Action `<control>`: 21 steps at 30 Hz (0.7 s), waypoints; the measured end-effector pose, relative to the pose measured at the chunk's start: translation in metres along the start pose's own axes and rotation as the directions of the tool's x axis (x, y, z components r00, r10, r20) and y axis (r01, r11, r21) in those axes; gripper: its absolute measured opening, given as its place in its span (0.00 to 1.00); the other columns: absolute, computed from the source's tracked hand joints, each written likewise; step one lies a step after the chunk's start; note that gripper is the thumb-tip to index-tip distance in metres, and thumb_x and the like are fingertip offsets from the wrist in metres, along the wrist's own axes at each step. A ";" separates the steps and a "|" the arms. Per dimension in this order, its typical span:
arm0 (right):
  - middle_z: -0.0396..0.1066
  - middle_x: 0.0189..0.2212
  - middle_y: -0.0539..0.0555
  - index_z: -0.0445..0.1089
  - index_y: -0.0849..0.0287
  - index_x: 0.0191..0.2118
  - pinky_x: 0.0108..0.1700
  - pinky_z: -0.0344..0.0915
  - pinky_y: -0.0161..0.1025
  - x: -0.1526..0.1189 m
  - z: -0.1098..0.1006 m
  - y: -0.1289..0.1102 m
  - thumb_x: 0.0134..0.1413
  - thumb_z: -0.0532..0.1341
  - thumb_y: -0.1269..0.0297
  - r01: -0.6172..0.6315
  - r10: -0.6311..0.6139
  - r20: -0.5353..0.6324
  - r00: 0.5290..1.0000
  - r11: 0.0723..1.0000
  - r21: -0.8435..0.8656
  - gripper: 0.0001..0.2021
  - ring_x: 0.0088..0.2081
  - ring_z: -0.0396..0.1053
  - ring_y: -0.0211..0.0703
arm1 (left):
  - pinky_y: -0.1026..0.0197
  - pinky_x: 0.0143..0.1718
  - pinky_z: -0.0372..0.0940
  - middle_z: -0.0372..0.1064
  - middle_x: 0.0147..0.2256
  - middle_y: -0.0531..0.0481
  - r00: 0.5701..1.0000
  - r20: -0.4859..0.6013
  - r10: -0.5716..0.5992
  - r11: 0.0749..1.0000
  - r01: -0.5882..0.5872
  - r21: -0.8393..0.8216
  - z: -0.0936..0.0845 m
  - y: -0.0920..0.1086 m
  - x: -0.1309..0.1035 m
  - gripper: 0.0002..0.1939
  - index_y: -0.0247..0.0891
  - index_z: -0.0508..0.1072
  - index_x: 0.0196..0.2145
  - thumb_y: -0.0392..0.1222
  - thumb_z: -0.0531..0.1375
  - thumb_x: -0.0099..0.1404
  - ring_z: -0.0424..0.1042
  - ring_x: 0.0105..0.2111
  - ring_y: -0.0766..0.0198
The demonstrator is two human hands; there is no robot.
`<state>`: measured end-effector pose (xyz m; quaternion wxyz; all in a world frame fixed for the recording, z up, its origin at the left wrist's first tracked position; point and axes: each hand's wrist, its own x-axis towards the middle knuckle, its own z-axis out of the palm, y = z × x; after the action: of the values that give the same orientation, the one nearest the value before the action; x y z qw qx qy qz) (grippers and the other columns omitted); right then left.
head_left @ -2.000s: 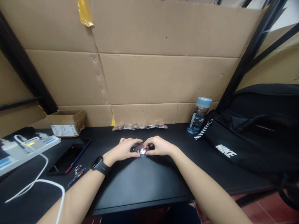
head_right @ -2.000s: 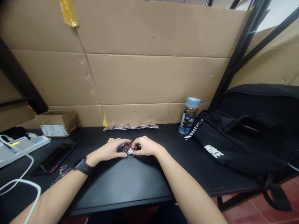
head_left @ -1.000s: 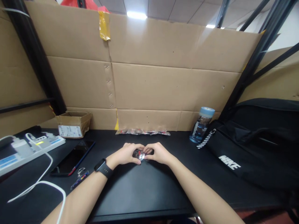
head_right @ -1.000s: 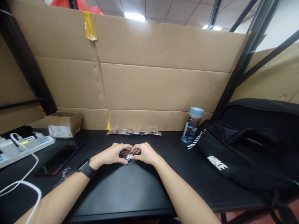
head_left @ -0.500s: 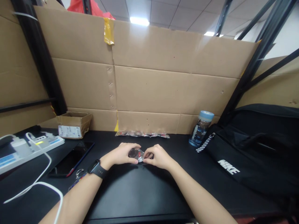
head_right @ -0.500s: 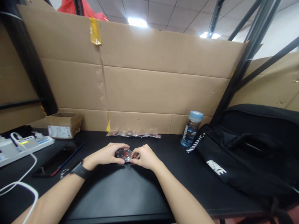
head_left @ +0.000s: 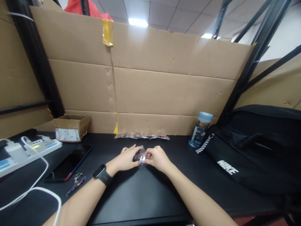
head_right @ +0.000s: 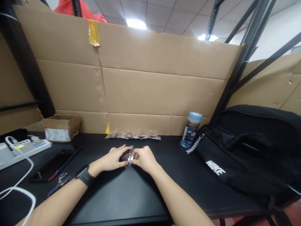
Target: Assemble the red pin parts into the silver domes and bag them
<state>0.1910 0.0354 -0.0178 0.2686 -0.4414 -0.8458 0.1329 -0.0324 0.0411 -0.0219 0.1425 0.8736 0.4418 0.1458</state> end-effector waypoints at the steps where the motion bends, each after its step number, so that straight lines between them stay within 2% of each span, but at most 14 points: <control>1: 0.78 0.26 0.47 0.75 0.56 0.32 0.45 0.61 0.36 0.000 0.000 -0.001 0.46 0.75 0.63 -0.002 0.002 -0.003 1.000 1.000 -0.016 0.10 0.30 0.75 0.38 | 0.34 0.64 0.49 0.58 0.67 0.42 1.000 -0.013 -0.016 1.000 0.016 0.008 0.001 -0.001 0.000 0.37 0.47 0.59 0.66 0.53 0.63 0.62 0.49 0.69 0.37; 5: 0.79 0.26 0.47 0.74 0.56 0.33 0.48 0.58 0.39 0.000 0.004 -0.005 0.47 0.75 0.63 -0.013 0.010 -0.035 0.999 0.995 -0.094 0.11 0.30 0.74 0.40 | 0.29 0.63 0.47 0.55 0.68 0.43 0.995 -0.077 -0.057 0.997 0.060 0.038 0.003 -0.005 -0.002 0.44 0.51 0.57 0.66 0.57 0.67 0.56 0.44 0.70 0.33; 9: 0.78 0.27 0.48 0.73 0.55 0.35 0.47 0.58 0.40 0.001 0.010 -0.008 0.49 0.73 0.62 -0.030 0.022 -0.048 0.999 0.985 -0.171 0.10 0.31 0.74 0.42 | 0.29 0.63 0.47 0.53 0.69 0.43 0.994 -0.056 -0.092 0.995 0.094 0.045 0.003 -0.004 -0.002 0.43 0.53 0.57 0.66 0.57 0.66 0.56 0.45 0.69 0.33; 14: 0.78 0.28 0.51 0.73 0.55 0.38 0.47 0.59 0.40 0.004 0.014 -0.008 0.58 0.65 0.67 -0.050 0.023 -0.096 0.995 0.957 -0.285 0.02 0.32 0.73 0.43 | 0.33 0.63 0.48 0.53 0.68 0.43 0.995 -0.061 -0.077 0.996 0.080 0.047 0.002 -0.001 -0.001 0.43 0.54 0.57 0.66 0.55 0.67 0.56 0.48 0.68 0.37; 21: 0.78 0.27 0.51 0.72 0.55 0.45 0.50 0.58 0.40 0.005 0.015 -0.008 0.51 0.66 0.66 0.076 -0.091 -0.037 0.995 0.954 -0.289 0.14 0.30 0.73 0.43 | 0.36 0.62 0.52 0.55 0.67 0.43 0.995 -0.066 -0.078 0.996 0.080 0.035 -0.001 0.003 -0.002 0.44 0.54 0.58 0.66 0.53 0.68 0.55 0.52 0.67 0.39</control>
<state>0.1751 0.0347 -0.0247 0.2280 -0.4426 -0.8671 -0.0137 -0.0318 0.0378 -0.0200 0.1173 0.8528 0.4832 0.1597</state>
